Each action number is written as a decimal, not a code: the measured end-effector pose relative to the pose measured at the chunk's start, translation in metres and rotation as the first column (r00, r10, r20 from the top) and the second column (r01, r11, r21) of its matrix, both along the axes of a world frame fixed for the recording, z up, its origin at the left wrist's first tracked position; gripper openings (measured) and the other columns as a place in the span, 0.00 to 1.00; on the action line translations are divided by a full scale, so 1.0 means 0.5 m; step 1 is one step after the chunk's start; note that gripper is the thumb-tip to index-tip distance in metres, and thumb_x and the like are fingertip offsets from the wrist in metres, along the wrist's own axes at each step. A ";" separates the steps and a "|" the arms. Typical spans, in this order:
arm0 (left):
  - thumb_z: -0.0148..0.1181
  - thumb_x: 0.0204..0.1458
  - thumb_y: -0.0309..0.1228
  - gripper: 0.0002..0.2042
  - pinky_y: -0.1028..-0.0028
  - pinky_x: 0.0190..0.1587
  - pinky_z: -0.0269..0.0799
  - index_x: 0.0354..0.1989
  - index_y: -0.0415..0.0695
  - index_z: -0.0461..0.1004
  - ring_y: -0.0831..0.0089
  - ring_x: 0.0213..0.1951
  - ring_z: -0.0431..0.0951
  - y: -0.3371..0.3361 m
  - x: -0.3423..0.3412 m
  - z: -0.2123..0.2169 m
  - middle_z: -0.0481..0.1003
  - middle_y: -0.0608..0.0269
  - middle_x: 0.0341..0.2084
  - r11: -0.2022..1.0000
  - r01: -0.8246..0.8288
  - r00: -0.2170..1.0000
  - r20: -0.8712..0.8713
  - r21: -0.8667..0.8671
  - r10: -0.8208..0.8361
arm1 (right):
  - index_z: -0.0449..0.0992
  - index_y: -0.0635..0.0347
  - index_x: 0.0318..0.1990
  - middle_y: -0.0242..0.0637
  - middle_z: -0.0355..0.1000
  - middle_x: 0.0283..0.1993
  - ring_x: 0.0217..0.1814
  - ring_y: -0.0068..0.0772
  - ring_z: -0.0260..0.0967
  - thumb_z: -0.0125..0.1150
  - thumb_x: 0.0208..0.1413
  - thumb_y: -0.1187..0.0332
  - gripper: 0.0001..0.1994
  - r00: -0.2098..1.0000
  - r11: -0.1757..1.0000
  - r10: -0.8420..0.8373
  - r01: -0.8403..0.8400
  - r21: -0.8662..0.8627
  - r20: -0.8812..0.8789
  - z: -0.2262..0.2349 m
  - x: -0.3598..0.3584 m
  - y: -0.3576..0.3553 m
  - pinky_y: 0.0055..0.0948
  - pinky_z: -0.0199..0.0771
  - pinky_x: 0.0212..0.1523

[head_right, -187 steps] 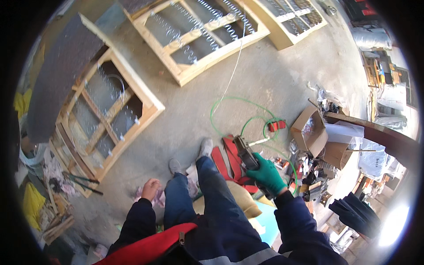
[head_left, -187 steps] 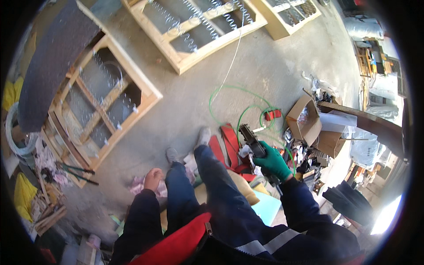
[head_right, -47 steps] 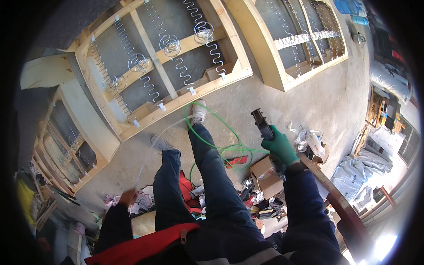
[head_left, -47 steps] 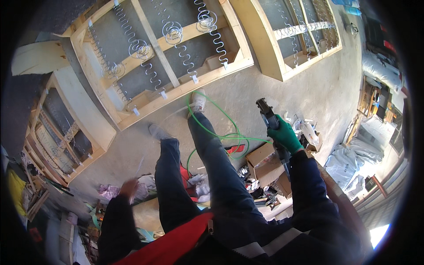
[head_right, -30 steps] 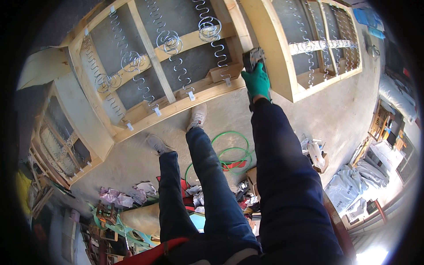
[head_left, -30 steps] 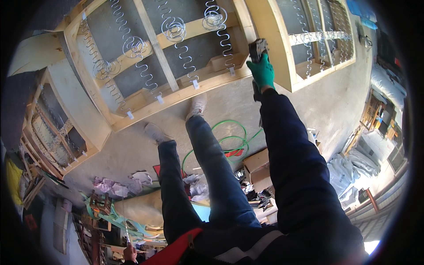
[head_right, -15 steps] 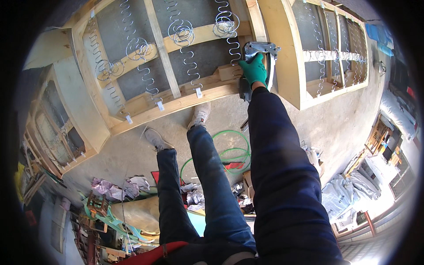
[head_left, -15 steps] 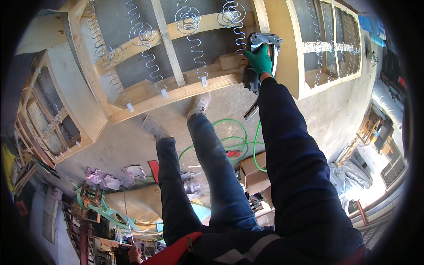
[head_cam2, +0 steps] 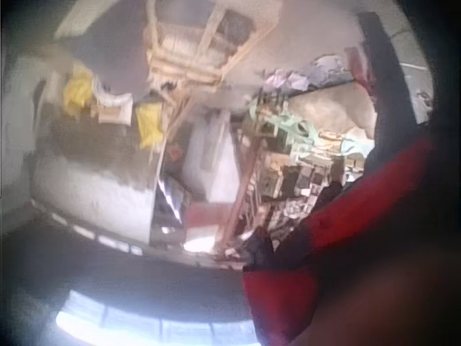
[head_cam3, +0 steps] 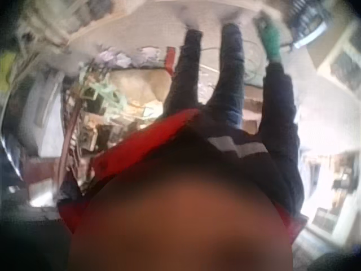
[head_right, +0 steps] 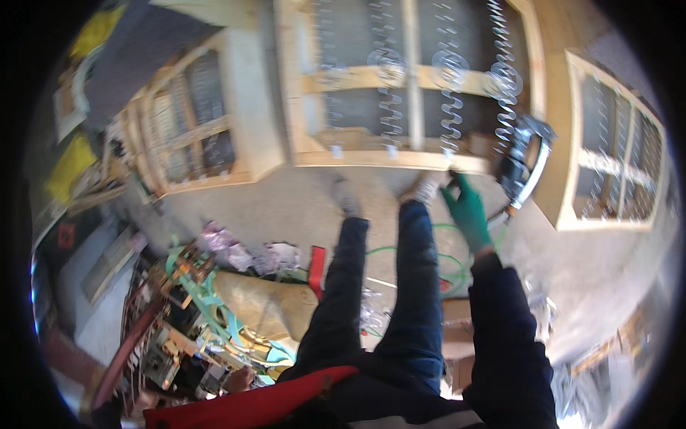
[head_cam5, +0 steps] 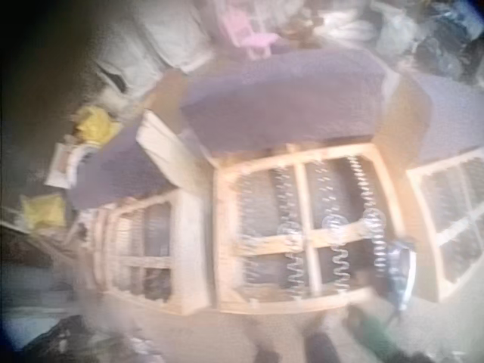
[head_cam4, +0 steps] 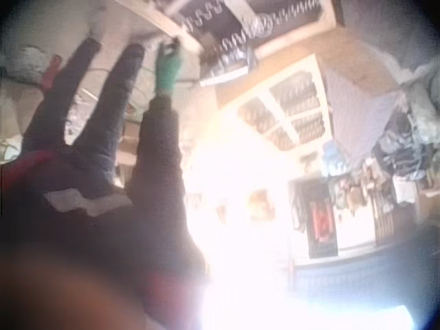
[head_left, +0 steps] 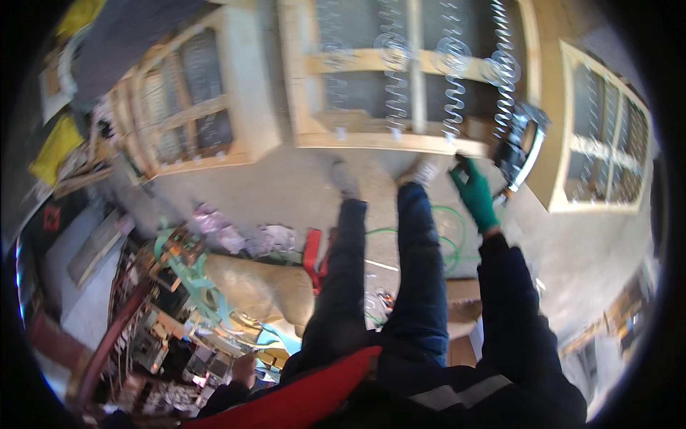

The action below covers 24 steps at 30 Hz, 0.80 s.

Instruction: The person uses a pneumatic staple gun to attach metal springs to a wooden frame. They repeatedly position the springs and fire staples to secure them in place.

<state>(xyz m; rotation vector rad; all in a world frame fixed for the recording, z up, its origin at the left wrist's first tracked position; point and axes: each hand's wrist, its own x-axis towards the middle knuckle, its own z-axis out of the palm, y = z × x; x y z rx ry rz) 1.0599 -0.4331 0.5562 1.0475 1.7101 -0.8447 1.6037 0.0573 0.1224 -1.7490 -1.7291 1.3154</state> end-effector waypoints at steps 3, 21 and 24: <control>0.59 0.61 0.32 0.07 0.52 0.35 0.72 0.36 0.40 0.75 0.45 0.36 0.80 0.082 0.063 -0.007 0.74 0.46 0.28 0.929 -0.225 0.973 0.119 0.292 0.198 | 0.68 0.58 0.73 0.54 0.75 0.64 0.55 0.57 0.75 0.70 0.58 0.66 0.34 0.893 0.892 0.423 -0.440 -0.105 -0.156 0.205 -0.244 -0.097 0.48 0.75 0.56; 0.58 0.65 0.43 0.13 0.50 0.50 0.76 0.42 0.46 0.82 0.49 0.51 0.79 -0.250 -0.396 0.036 0.79 0.51 0.47 0.706 -0.268 0.271 -0.651 0.656 0.709 | 0.82 0.51 0.48 0.39 0.80 0.36 0.36 0.50 0.78 0.65 0.60 0.70 0.09 0.677 0.592 0.421 -0.709 0.383 0.604 0.516 -0.266 0.170 0.47 0.76 0.36; 0.46 0.70 0.56 0.24 0.39 0.54 0.75 0.54 0.53 0.80 0.37 0.57 0.75 -0.289 -0.628 0.076 0.71 0.43 0.59 0.796 -0.087 -0.044 -0.801 0.599 0.597 | 0.81 0.50 0.41 0.41 0.77 0.35 0.41 0.52 0.76 0.64 0.64 0.64 0.04 0.610 0.675 0.378 -0.696 0.244 0.697 0.540 -0.176 0.190 0.51 0.73 0.45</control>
